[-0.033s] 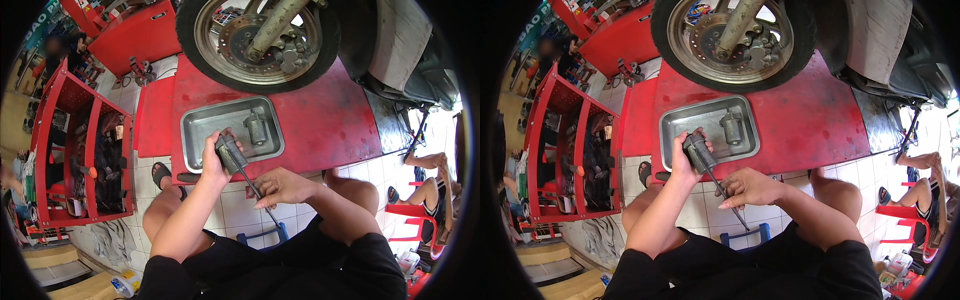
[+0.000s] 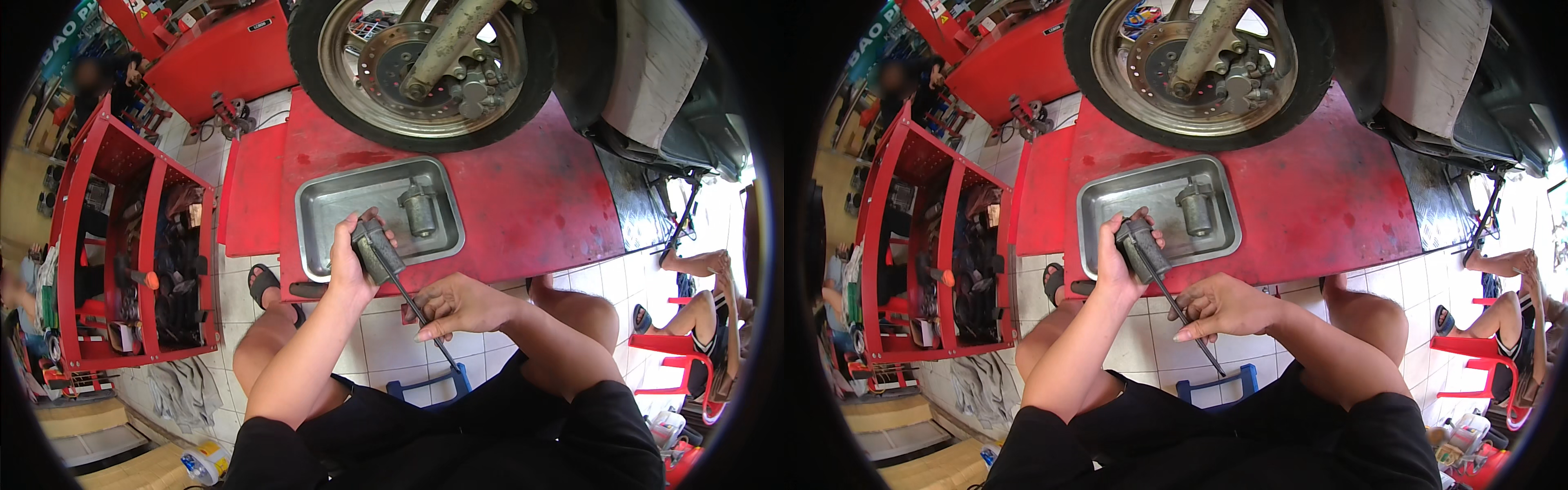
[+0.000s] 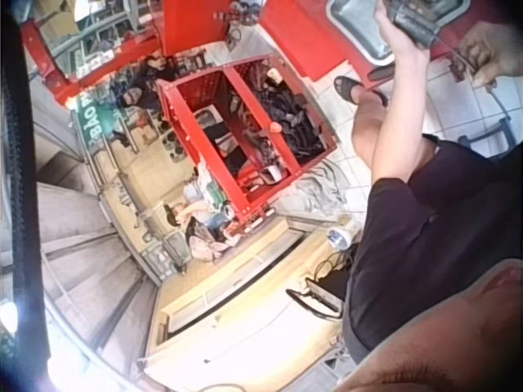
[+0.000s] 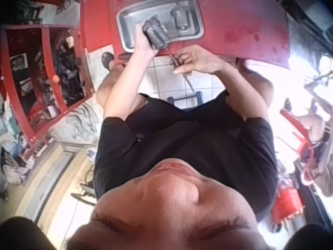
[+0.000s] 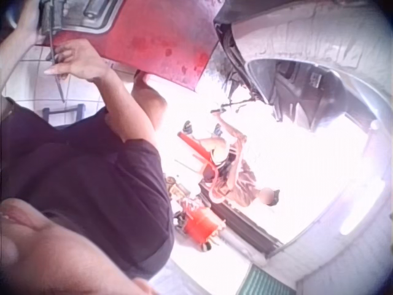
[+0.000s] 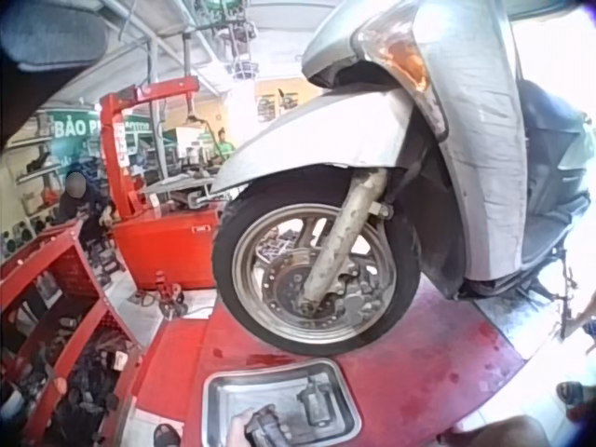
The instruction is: The person uses a screwdriver to disassemble a cylindrical motorcycle starter motor held in their left hand. They remove a small internal component and place it into a metal tray on the red workbench. The person continues to manipulate the motor housing and the screwdriver, occasionally placing the motor back into the tray.
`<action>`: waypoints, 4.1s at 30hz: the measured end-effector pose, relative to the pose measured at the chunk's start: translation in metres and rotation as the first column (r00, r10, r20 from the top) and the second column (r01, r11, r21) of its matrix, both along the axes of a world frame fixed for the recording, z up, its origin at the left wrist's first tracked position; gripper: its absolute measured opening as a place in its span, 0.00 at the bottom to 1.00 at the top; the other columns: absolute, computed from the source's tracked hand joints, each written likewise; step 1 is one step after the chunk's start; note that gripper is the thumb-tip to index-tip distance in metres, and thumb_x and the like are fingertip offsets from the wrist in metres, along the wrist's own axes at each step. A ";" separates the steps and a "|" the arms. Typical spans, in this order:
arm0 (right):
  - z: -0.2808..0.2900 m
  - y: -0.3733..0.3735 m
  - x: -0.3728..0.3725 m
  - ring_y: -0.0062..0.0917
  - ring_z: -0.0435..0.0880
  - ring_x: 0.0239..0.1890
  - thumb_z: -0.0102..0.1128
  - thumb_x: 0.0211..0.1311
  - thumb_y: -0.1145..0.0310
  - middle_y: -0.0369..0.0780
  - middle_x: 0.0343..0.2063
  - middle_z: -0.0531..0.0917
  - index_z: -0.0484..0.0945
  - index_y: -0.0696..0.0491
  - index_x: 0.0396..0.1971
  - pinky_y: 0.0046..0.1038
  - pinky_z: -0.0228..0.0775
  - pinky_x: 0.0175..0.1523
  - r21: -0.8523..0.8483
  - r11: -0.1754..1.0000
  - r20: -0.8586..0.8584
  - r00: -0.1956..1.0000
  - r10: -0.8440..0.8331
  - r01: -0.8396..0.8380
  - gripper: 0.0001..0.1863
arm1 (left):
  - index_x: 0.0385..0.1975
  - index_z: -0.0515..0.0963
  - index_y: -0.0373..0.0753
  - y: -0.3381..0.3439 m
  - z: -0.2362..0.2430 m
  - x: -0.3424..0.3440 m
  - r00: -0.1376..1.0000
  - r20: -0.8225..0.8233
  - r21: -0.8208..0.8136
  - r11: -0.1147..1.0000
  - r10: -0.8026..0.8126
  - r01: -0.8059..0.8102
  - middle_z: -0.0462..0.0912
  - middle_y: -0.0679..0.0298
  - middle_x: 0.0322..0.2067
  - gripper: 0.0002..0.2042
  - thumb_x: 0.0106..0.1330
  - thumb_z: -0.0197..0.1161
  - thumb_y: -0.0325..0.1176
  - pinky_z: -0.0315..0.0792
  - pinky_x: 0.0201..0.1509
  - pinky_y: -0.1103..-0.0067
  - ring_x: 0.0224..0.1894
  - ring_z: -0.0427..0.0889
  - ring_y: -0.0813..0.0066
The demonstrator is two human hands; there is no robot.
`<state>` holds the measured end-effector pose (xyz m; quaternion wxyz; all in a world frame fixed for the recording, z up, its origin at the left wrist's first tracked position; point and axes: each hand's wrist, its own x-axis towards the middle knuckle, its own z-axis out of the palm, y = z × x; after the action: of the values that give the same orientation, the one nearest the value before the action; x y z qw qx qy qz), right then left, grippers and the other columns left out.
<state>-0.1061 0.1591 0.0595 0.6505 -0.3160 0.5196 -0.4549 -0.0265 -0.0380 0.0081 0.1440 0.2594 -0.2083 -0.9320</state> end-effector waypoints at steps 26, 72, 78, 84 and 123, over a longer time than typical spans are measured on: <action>-0.015 0.001 -0.002 0.22 0.82 0.29 0.58 0.68 0.72 0.41 0.29 0.82 0.78 0.64 0.43 0.26 0.74 0.36 -0.150 0.936 -0.017 0.946 -0.325 0.319 0.10 | 0.50 0.73 0.37 0.010 0.002 -0.001 0.995 0.099 -0.113 0.993 0.029 -0.018 0.75 0.62 0.37 0.22 0.67 0.53 0.49 0.76 0.43 0.72 0.35 0.78 0.68; -0.033 -0.030 -0.018 0.18 0.75 0.21 0.70 0.54 0.61 0.38 0.16 0.79 0.85 0.59 0.31 0.26 0.68 0.30 -0.011 0.922 -0.841 0.496 -0.218 0.386 0.14 | 0.33 0.73 0.32 -0.126 0.063 0.058 0.788 -0.178 0.236 0.803 0.589 -0.547 0.77 0.58 0.29 0.19 0.61 0.57 0.47 0.77 0.41 0.71 0.32 0.78 0.63; -0.047 -0.087 0.004 0.36 0.84 0.26 0.68 0.52 0.59 0.49 0.22 0.83 0.85 0.60 0.30 0.33 0.75 0.36 -0.060 0.975 -0.894 0.422 -0.149 0.215 0.17 | 0.34 0.73 0.32 -0.128 0.066 0.068 0.785 -0.174 0.270 0.796 0.594 -0.542 0.77 0.57 0.30 0.19 0.61 0.57 0.47 0.78 0.42 0.71 0.33 0.78 0.63; -0.070 -0.160 0.017 0.44 0.86 0.35 0.67 0.44 0.56 0.54 0.26 0.84 0.85 0.62 0.29 0.39 0.76 0.45 0.113 0.941 -0.889 0.456 -0.048 0.320 0.21 | 0.33 0.73 0.32 -0.129 0.067 0.067 0.794 -0.198 0.294 0.807 0.575 -0.511 0.77 0.57 0.29 0.19 0.62 0.57 0.46 0.78 0.41 0.71 0.32 0.78 0.64; -0.082 -0.206 0.008 0.46 0.82 0.45 0.63 0.59 0.66 0.50 0.39 0.85 0.84 0.51 0.44 0.42 0.73 0.51 0.086 0.928 -0.935 0.294 0.201 -0.362 0.14 | 0.32 0.73 0.36 -0.130 0.066 0.062 0.805 -0.107 0.317 0.788 0.583 -0.529 0.77 0.60 0.27 0.17 0.60 0.58 0.47 0.78 0.40 0.71 0.30 0.79 0.66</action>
<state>-0.0981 -0.0467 -0.0223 0.2835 -0.6489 0.6978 -0.1077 0.0352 -0.1676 0.0738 0.3963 0.2319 0.0230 -0.8881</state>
